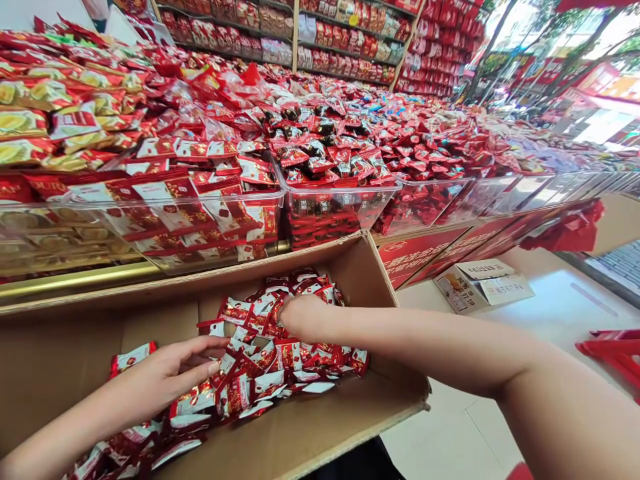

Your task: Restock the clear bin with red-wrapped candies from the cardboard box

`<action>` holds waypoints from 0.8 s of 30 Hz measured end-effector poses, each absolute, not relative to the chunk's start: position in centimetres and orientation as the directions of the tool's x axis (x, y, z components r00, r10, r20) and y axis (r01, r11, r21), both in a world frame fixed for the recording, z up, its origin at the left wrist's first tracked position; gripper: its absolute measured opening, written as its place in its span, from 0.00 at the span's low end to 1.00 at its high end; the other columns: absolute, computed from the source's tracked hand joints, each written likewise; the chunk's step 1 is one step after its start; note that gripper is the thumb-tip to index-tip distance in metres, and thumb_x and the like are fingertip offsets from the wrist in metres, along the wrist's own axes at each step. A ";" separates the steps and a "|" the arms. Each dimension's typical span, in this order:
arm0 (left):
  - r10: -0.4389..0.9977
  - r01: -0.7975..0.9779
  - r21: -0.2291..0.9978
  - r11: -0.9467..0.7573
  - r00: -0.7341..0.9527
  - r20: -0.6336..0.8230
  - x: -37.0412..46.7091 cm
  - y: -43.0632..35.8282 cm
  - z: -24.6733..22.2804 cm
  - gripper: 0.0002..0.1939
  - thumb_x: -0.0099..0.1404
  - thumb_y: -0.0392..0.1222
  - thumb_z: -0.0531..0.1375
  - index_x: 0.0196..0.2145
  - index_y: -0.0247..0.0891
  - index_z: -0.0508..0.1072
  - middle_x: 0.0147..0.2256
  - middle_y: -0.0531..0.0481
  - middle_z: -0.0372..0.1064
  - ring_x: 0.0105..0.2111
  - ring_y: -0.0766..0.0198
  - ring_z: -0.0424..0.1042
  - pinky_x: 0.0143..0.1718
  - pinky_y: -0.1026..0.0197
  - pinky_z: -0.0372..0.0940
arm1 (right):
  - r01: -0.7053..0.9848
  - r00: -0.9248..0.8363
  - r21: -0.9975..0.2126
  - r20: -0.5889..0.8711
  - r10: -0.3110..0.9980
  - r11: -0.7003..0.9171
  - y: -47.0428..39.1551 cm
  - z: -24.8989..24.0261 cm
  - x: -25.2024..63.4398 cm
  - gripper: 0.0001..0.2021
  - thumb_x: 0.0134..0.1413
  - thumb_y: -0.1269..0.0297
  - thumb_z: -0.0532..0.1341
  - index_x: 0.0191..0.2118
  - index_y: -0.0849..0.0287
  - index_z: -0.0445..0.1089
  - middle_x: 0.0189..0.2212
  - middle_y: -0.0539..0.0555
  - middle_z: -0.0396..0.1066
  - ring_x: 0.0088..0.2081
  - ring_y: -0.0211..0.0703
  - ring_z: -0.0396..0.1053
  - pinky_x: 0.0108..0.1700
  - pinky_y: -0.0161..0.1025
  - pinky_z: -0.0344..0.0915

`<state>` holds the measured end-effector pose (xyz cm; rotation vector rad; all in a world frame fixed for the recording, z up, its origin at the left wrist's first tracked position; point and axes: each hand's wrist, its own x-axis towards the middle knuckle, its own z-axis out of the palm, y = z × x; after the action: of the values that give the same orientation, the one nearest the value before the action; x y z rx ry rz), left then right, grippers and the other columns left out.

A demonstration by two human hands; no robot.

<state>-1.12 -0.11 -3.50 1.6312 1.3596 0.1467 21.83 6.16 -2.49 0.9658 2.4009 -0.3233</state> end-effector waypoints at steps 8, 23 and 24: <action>0.809 0.662 0.734 0.155 0.342 -0.479 -0.5 -0.2 -2.8 0.22 0.56 0.52 0.53 0.46 0.42 0.66 0.44 0.48 0.71 0.42 0.55 0.69 0.44 0.56 0.62 | 0.560 -0.602 -0.142 -0.747 0.283 0.816 2.3 -5.1 20.2 0.13 0.42 0.69 0.58 0.37 0.66 0.72 0.32 0.63 0.72 0.33 0.52 0.69 0.27 0.41 0.63; 0.827 0.288 0.892 0.348 0.354 -0.437 1.1 -0.5 -1.7 0.17 0.55 0.45 0.58 0.42 0.36 0.71 0.36 0.50 0.74 0.35 0.62 0.69 0.39 0.62 0.61 | 0.474 -0.835 -0.880 -0.457 0.308 -0.020 6.4 -2.3 20.8 0.07 0.49 0.65 0.55 0.28 0.65 0.66 0.14 0.44 0.57 0.18 0.29 0.55 0.20 0.28 0.52; 0.833 0.260 0.895 0.363 0.341 -0.437 1.0 -0.4 -1.6 0.15 0.56 0.44 0.58 0.41 0.37 0.72 0.33 0.52 0.75 0.33 0.64 0.69 0.37 0.63 0.61 | 0.445 -0.839 -0.894 -0.439 0.322 -0.059 6.2 -2.1 20.7 0.07 0.50 0.66 0.55 0.27 0.65 0.66 0.14 0.44 0.57 0.18 0.29 0.55 0.21 0.28 0.53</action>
<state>1.02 -0.45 -1.60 1.1827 1.2067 0.5157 20.72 6.25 -2.10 0.8550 2.0893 -2.0502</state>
